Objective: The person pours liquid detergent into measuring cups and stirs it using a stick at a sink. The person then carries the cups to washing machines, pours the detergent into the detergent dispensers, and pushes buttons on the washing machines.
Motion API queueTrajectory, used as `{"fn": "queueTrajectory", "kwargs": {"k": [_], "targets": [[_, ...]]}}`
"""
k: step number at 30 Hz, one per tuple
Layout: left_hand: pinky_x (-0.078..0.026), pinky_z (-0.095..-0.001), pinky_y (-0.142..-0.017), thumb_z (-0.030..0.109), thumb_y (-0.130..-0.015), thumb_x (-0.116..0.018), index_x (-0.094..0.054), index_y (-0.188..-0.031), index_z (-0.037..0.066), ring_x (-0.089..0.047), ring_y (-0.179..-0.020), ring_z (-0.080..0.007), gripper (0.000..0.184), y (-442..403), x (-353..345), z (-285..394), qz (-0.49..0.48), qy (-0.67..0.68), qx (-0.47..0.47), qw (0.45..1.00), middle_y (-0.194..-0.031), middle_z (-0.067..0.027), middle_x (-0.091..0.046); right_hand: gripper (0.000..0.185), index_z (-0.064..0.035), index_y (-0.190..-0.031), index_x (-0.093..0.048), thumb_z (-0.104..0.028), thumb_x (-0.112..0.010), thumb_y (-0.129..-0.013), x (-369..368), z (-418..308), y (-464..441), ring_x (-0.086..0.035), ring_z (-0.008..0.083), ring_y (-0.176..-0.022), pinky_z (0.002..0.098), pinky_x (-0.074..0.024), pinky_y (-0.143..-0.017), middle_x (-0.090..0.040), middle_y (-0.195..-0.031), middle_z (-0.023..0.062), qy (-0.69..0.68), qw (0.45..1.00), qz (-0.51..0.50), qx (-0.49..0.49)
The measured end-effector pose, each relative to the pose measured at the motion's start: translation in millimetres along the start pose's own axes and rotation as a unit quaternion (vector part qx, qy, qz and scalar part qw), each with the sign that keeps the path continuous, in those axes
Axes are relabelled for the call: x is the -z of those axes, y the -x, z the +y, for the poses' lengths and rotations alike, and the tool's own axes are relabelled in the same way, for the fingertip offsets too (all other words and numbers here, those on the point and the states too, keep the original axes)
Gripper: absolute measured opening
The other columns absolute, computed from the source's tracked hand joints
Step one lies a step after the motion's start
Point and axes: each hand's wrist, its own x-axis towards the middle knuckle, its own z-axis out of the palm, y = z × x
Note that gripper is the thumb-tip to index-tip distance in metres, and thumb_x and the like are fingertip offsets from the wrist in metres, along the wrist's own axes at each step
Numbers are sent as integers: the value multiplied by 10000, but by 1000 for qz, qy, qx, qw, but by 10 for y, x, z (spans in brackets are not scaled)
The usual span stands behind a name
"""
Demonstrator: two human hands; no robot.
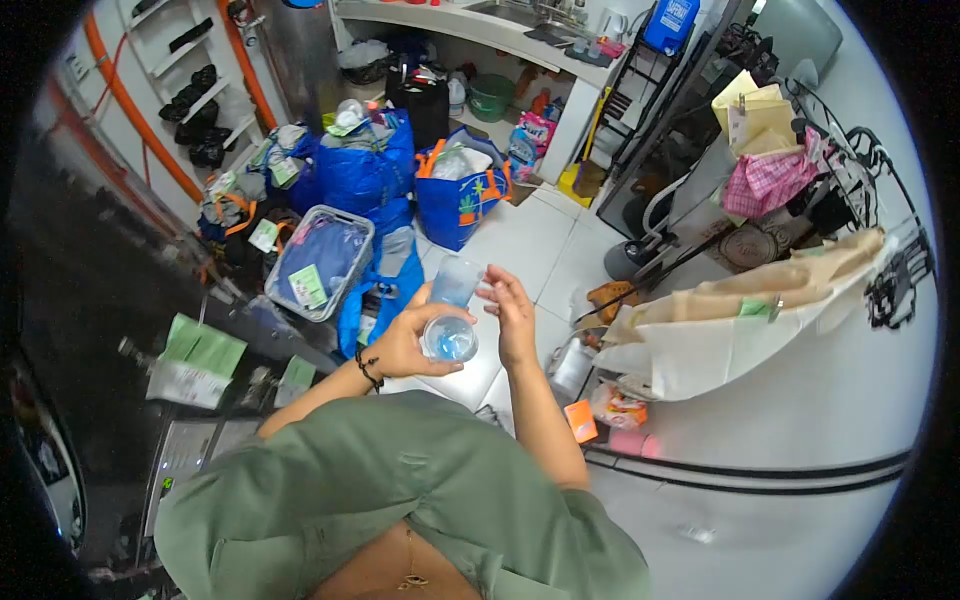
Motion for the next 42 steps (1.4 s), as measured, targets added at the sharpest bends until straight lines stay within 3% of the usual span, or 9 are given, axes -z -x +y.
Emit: {"fn": "queueTrajectory", "kwargs": {"k": [5, 14, 22, 25, 26, 30, 33, 36, 42], "targets": [[-368, -398, -1123, 188, -663, -885, -642, -1254, 142, -396, -1367, -268, 640, -1036, -49, -371, -69, 172, 62, 981, -1424, -120, -379, 649, -51, -1431, -468, -464, -570, -940, 281, -699, -715, -543, 121, -1111, 279, -419, -925, -584, -1357, 93, 6, 996, -31, 82], [-367, -352, -1107, 128, -690, -858, -634, -1259, 132, -449, -1260, -228, 611, -2897, 142, -1630, -192, 236, 71, 950, -1241, -92, -402, 716, -60, -1456, -436, -18, -757, -817, 1129, -845, -2584, -567, 95, -939, 239, -497, -825, -600, -1225, 93, 79, 996, -16, 27], [-340, -391, -1118, 218, -678, -863, -648, -1249, 126, -399, -1323, -281, 618, -5011, 598, -2420, -289, 191, 36, 937, -1443, -140, -395, 634, -61, -1368, -501, -17, -770, -795, 1739, -1172, -4590, -568, 64, -873, 222, -479, -787, -630, -1153, 54, 137, 990, 3, 7], [-316, -403, -1140, 242, -681, -879, -644, -1259, 128, -351, -1390, -296, 634, -5612, 527, -2797, -217, 246, 64, 943, -1453, -137, -384, 618, -67, -1323, -524, -46, -798, -769, 2029, -1217, -5244, -576, 76, -875, 224, -461, -762, -626, -1152, 35, 173, 982, 36, 60], [-399, -399, -1099, 225, -707, -875, -643, -1264, 148, -430, -1333, -274, 609, -5822, 535, -2887, -197, 270, 79, 939, -1511, -136, -283, 623, -68, -1323, -524, -49, -802, -765, 2158, -1221, -5504, -579, 79, -877, 228, -460, -757, -625, -1153, 32, 188, 977, 56, 83], [-363, -417, -1114, 266, -701, -860, -663, -1236, 127, -425, -1329, -302, 587, -6592, 620, -3568, -82, 27, -30, 996, -1391, -133, -481, 624, -72, -1313, -526, -63, -812, -757, 2709, -1379, -6612, -578, 84, -885, 235, -456, -743, -613, -1142, 19, 234, 951, 137, 151], [-399, -405, -1077, 250, -700, -860, -674, -1211, 105, -486, -1273, -289, 563, -7230, 793, -3985, -15, 40, 70, 997, -1258, -124, -605, 596, -61, -1297, -543, -90, -809, -764, 3176, -1515, -7561, -567, 95, -889, 242, -465, -760, -608, -1130, 24, 279, 922, 180, 198], [-472, -349, -968, 198, -704, -856, -668, -1216, 68, -632, -1044, -235, 561, -8000, 1087, -4298, 48, 4, 45, 998, -1116, -91, -674, 586, -35, -1277, -562, -129, -811, -754, 3504, -1711, -8376, -583, 156, -897, 286, -491, -814, -620, -1121, 63, 347, 888, 215, 211], [-474, -309, -936, 115, -741, -831, -654, -1257, 74, -597, -1024, -154, 548, -9308, 1552, -4633, 173, -29, 77, 982, -1125, -45, -656, 594, -81, -1296, -560, -154, -799, -758, 4127, -1785, -10042, -609, 190, -926, 311, -490, -808, -656, -1145, 74, 454, 821, 208, 275]]}}
